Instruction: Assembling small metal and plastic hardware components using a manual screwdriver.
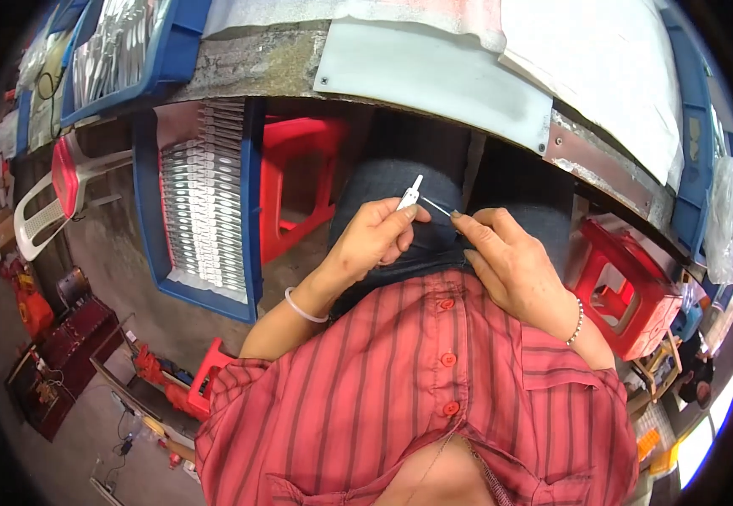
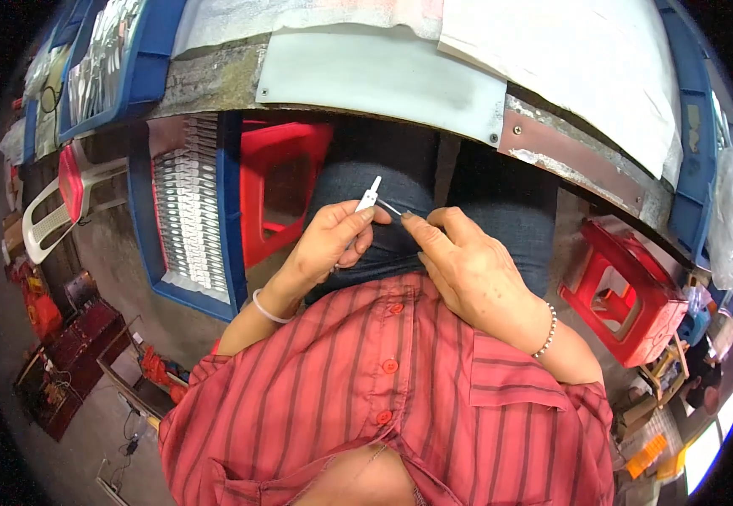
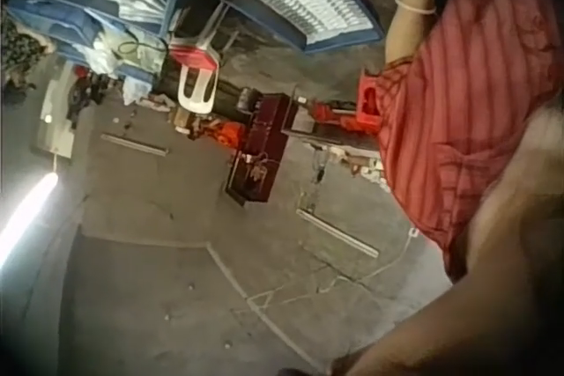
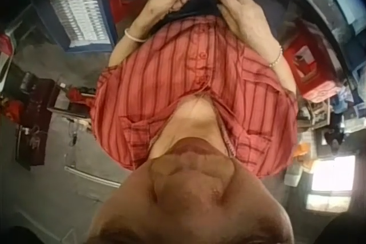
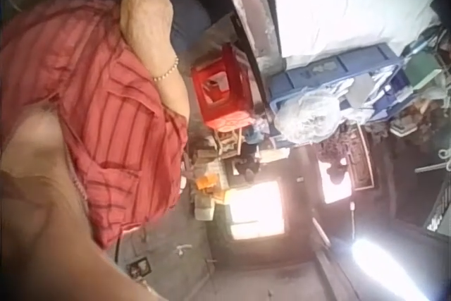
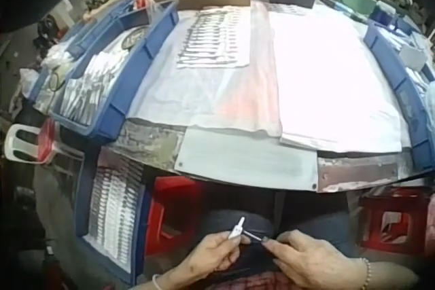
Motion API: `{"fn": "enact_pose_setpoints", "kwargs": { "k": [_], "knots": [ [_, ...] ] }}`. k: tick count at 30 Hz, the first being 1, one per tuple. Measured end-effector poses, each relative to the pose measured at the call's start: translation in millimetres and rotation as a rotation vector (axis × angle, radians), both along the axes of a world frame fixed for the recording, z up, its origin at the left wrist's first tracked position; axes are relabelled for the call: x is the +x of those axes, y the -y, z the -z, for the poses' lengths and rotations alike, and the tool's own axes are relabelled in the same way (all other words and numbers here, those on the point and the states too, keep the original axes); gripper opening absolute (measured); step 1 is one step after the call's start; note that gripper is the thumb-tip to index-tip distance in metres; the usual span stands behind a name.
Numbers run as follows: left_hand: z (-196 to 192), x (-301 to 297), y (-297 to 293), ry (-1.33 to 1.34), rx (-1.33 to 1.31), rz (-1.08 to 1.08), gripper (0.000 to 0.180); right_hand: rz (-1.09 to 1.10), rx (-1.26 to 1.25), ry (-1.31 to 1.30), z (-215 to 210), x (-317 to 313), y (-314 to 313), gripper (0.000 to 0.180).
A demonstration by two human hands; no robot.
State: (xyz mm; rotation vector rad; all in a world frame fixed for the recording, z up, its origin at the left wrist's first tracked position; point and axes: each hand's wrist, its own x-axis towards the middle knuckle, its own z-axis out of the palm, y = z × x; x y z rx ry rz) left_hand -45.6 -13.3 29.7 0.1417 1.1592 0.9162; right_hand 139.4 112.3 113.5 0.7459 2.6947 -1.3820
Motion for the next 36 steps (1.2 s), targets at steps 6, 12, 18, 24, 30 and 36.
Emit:
{"fn": "enact_pose_setpoints", "kwargs": {
  "k": [6, 12, 18, 24, 30, 36],
  "knots": [
    [2.1, 2.5, -2.6, -0.051, 0.001, 0.004, 0.025, -0.037, 0.033, -0.028, 6.5, -5.8, -4.5, 0.041],
    [4.5, 11.0, -2.2, -0.146, 0.06, 0.03, 0.026, -0.045, 0.033, -0.004, 9.5, -5.8, -4.0, 0.04],
    [5.1, 18.3, -2.8, -0.278, 0.117, 0.075, 0.026, 0.022, -0.029, 0.001, 9.8, -2.4, -2.0, 0.038],
    [12.6, 27.7, -0.4, -0.446, 0.166, 0.093, 0.026, 0.081, -0.117, -0.049, 21.5, 1.0, -9.4, 0.035],
    [29.4, 33.3, -1.7, -0.913, 0.443, 0.147, 0.02, -0.309, 0.36, 0.16, 19.6, -7.5, -6.3, 0.035],
    [24.0, 32.0, -7.6, -0.99, 0.288, 0.315, 0.013, 0.357, -0.471, 0.016, 43.2, -8.7, -21.3, 0.023]
  ]
}}
